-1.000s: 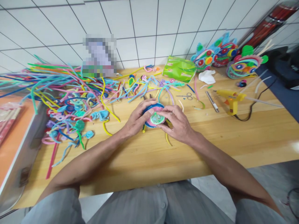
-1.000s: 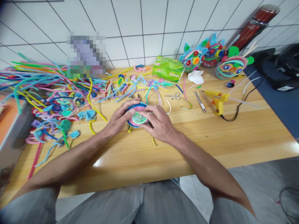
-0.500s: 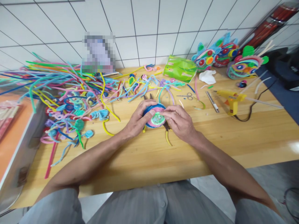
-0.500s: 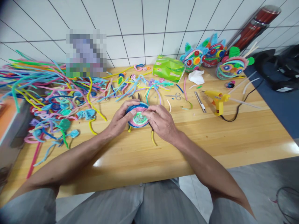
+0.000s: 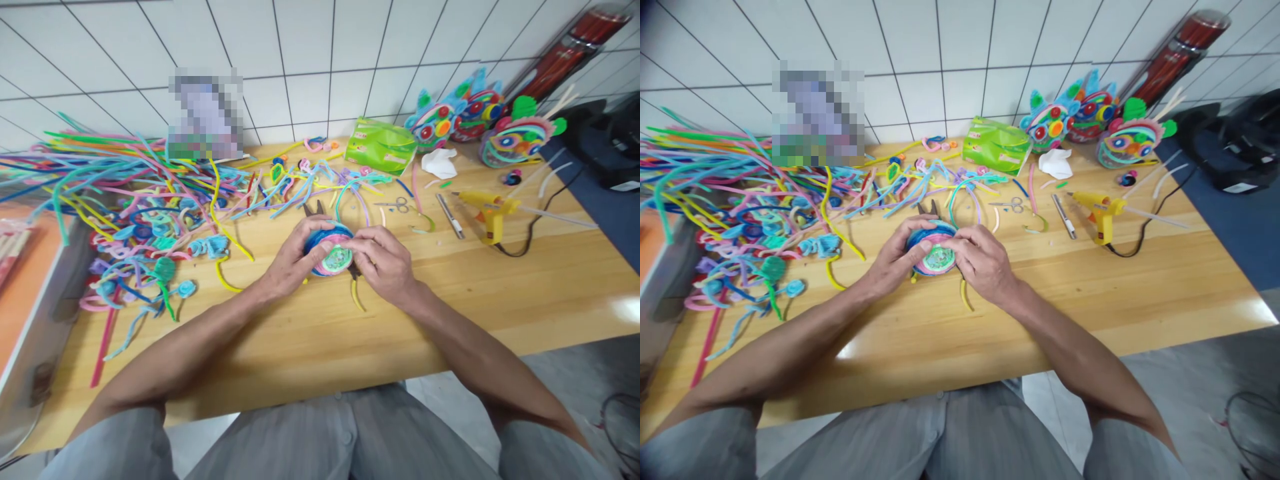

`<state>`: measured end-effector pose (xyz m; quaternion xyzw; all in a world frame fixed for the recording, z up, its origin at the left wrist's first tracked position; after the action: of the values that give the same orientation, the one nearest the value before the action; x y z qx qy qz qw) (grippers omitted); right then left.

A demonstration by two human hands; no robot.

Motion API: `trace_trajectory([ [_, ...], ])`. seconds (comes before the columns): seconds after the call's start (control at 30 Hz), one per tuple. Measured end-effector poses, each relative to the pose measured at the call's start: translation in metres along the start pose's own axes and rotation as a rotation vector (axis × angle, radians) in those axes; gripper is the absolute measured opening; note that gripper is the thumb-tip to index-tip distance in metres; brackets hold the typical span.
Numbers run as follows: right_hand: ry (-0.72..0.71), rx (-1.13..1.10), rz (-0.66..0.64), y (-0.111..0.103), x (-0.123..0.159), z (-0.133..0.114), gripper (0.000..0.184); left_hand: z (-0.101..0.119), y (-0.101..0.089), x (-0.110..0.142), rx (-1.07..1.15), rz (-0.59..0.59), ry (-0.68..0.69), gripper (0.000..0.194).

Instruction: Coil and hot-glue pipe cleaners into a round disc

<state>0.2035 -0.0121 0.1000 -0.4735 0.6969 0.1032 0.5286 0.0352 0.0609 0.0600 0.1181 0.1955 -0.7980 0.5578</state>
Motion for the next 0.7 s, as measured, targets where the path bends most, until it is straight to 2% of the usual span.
trace_trajectory([
  [0.17, 0.004, 0.018, 0.01, 0.0007, 0.0001, -0.0023, 0.037, 0.0049, 0.0003, -0.0005, -0.009, 0.016, 0.041, 0.03],
  [0.4, 0.018, 0.023, 0.011, 0.0013, -0.0004, -0.0032, 0.034, 0.0056, -0.0026, -0.0028, -0.098, -0.01, 0.023, 0.035],
  [0.6, -0.001, 0.001, 0.007, 0.0013, -0.0011, -0.0066, 0.035, 0.0037, -0.0018, -0.003, -0.11, -0.09, -0.055, 0.039],
  [0.7, -0.027, -0.001, 0.007, 0.0008, -0.0015, -0.0081, 0.035, 0.0027, -0.0003, -0.0014, -0.098, -0.086, -0.088, 0.036],
])
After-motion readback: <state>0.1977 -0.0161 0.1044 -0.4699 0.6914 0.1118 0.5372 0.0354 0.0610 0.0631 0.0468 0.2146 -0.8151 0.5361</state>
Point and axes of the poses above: each hand's wrist, its own x-axis away from the middle knuckle, its own y-axis out of the palm, z = x × y, the point moved 8 cm from there along -x, towards the middle knuckle, and after that the axes turned 14 degrees about z, right-handed, at the moved point
